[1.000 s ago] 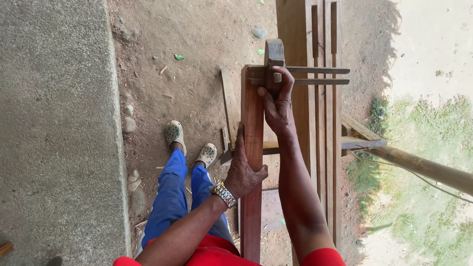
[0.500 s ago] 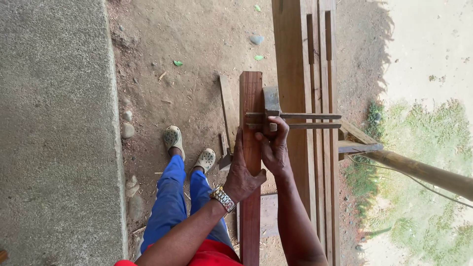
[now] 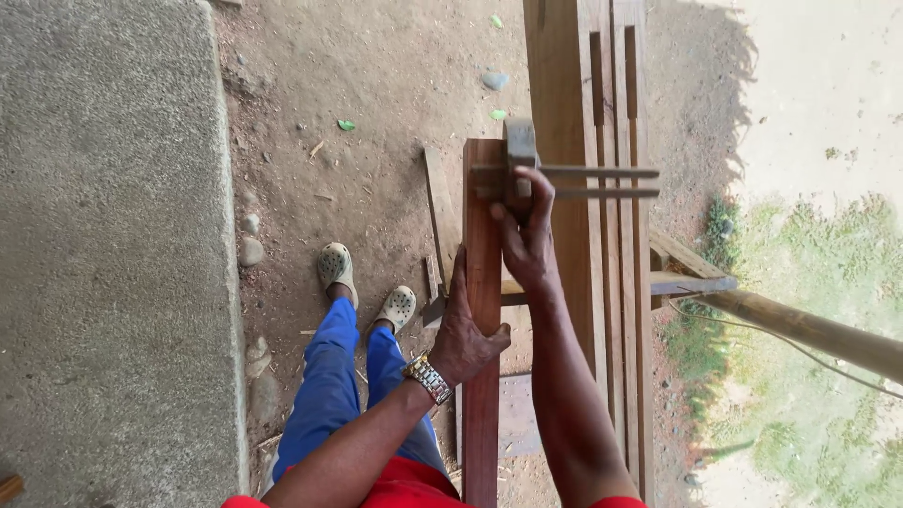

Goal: Using a marking gauge to mark lines on wooden boards for joinery.

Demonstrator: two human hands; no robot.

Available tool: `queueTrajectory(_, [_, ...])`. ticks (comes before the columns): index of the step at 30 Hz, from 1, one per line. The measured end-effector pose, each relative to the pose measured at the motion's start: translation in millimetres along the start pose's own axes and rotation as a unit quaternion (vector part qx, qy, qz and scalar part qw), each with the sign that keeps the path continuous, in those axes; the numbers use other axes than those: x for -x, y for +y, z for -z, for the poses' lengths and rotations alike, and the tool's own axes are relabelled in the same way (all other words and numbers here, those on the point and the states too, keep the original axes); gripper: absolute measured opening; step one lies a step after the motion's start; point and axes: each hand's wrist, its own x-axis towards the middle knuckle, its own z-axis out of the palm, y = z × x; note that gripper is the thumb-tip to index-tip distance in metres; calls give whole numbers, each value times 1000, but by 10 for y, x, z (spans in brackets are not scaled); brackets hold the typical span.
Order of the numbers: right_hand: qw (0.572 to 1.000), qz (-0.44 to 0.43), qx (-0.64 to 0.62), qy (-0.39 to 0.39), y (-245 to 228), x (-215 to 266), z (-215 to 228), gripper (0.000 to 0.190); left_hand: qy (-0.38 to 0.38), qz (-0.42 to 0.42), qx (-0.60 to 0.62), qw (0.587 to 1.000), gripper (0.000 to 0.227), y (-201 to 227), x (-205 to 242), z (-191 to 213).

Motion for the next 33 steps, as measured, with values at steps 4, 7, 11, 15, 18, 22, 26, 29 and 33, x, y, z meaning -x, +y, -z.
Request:
queueTrajectory(4, [999, -35, -34, 22, -75, 554, -58, 57, -1, -13, 10, 1000, 128, 20, -16, 1])
queueTrajectory(7, [995, -59, -72, 27, -133, 709, -72, 57, -20, 46, 86, 995, 124, 25, -8, 9])
queueTrajectory(11, [997, -57, -45, 30, -103, 534, -43, 54, -5, 27, 54, 998, 124, -35, -31, -29])
queueTrajectory(15, [999, -26, 30, 31, -180, 161, -3, 51, -4, 12, 39, 999, 124, 4, -8, -34])
queueTrajectory(18, [999, -6, 39, 31, -265, -100, -19, 49, 0, 8, 17, 1000, 125, 24, -20, -28])
queueTrajectory(22, [999, -21, 33, 34, -296, -99, -18, 50, -3, 4, 24, 1000, 124, -2, -6, -32])
queueTrajectory(26, [998, -45, 33, 31, -278, 77, -39, 51, 2, 4, 16, 1000, 124, -26, 23, -24])
queueTrajectory(29, [998, -52, -8, 28, -204, 130, -52, 51, 7, 6, 17, 1000, 124, -14, -8, -32])
queueTrajectory(33, [999, -23, -11, 34, -264, -147, -44, 50, -2, 33, 30, 999, 124, -15, 14, -31])
